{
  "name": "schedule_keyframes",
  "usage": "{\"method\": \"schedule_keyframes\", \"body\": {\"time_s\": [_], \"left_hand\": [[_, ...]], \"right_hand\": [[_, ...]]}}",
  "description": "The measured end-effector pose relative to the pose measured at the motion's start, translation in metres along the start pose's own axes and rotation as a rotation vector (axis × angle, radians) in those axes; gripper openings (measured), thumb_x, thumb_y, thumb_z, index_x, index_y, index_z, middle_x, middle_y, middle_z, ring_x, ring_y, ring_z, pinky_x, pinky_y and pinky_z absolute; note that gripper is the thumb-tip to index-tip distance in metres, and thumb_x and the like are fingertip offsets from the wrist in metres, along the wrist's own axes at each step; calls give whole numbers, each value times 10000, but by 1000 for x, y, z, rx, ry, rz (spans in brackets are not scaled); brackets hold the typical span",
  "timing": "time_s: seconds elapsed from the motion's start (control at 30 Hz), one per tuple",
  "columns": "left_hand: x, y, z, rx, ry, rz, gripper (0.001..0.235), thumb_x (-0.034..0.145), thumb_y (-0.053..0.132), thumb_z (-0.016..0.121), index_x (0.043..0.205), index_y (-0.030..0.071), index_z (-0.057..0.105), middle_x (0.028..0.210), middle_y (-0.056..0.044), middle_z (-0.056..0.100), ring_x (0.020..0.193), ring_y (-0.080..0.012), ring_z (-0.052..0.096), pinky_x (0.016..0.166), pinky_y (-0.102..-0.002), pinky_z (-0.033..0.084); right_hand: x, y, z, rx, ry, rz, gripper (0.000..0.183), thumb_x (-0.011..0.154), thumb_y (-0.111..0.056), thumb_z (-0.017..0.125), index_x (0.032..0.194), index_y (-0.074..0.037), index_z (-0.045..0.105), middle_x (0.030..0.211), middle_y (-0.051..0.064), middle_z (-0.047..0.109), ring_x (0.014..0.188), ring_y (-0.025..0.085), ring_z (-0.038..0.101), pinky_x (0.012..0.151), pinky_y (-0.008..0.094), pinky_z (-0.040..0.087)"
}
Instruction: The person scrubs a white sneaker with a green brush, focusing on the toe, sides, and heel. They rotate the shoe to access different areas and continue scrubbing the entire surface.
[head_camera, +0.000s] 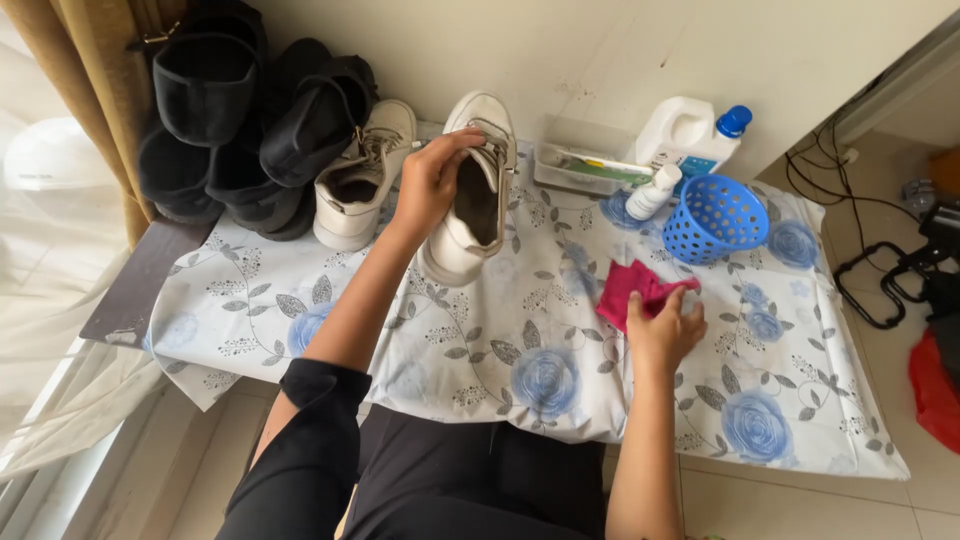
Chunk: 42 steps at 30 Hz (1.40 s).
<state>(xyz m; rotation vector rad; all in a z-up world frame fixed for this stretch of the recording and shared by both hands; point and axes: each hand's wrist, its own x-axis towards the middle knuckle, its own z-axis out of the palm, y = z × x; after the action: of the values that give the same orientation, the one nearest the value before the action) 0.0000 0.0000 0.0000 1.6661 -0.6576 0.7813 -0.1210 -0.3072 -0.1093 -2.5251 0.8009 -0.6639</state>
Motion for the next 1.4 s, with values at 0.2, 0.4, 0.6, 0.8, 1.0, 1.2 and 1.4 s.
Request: {"method": "schedule_keyframes", "body": {"time_s": [0.2, 0.4, 0.6, 0.8, 1.0, 1.2, 1.4], "left_hand": [[5, -75, 4, 264, -153, -61, 235, 859, -35, 506, 948, 133, 644, 1020, -68, 648, 997, -321, 586, 869, -497, 438], [6, -84, -26, 862, -396, -237, 357, 801, 0, 590, 1076, 228, 610, 1189, -40, 580, 1189, -310, 447, 978, -603, 267], [-54, -40, -66, 1353, -266, -182, 461, 716, 319, 736, 1128, 178, 586, 920, -86, 631, 985, -284, 544, 950, -531, 266], [-84, -61, -95, 1438, -304, -54, 237, 609, 73, 754, 798, 151, 634, 716, -3, 603, 901, -197, 512, 968, -492, 268], [-78, -35, -92, 1391, 2, 150, 195, 716, 76, 647, 745, 225, 525, 650, 79, 477, 791, -134, 527, 443, -224, 430], [-81, 8, -94, 1299, 260, 220, 177, 774, 53, 480, 734, 225, 490, 704, 56, 444, 809, -150, 523, 465, -181, 410], [-121, 43, -102, 1127, 324, 123, 162, 844, 112, 499, 750, 230, 559, 685, 81, 473, 764, -129, 535, 503, -165, 436]], "right_hand": [[-32, -38, 3, 114, 31, -216, 619, 786, -251, 600, 1343, -54, 415, 1310, 340, 273, 1224, 557, 187, 1007, 595, 176], [-47, -59, 22, 117, -75, -313, 619, 758, -187, 624, 1336, -86, 426, 1310, 334, 277, 1236, 531, 197, 967, 633, 239], [-63, -61, 30, 164, -86, -400, 587, 755, -157, 624, 1311, -74, 452, 1284, 334, 310, 1221, 540, 236, 937, 649, 266], [-78, -90, -1, 267, -235, -376, 490, 793, -117, 573, 1275, -106, 485, 1262, 318, 342, 1220, 503, 269, 946, 619, 292], [-103, -94, 31, 684, -617, -473, 441, 820, -50, 550, 1253, -127, 521, 1138, 158, 557, 949, 262, 611, 795, 359, 523], [-140, -155, 27, 1195, -1289, -173, 594, 860, -262, 575, 1388, -182, 315, 1176, 182, 566, 980, 237, 618, 829, 329, 488], [-145, -207, 29, 1464, -1635, 4, 854, 847, -571, 469, 1436, -125, 42, 1287, 242, 433, 1034, 291, 577, 841, 373, 503]]}}
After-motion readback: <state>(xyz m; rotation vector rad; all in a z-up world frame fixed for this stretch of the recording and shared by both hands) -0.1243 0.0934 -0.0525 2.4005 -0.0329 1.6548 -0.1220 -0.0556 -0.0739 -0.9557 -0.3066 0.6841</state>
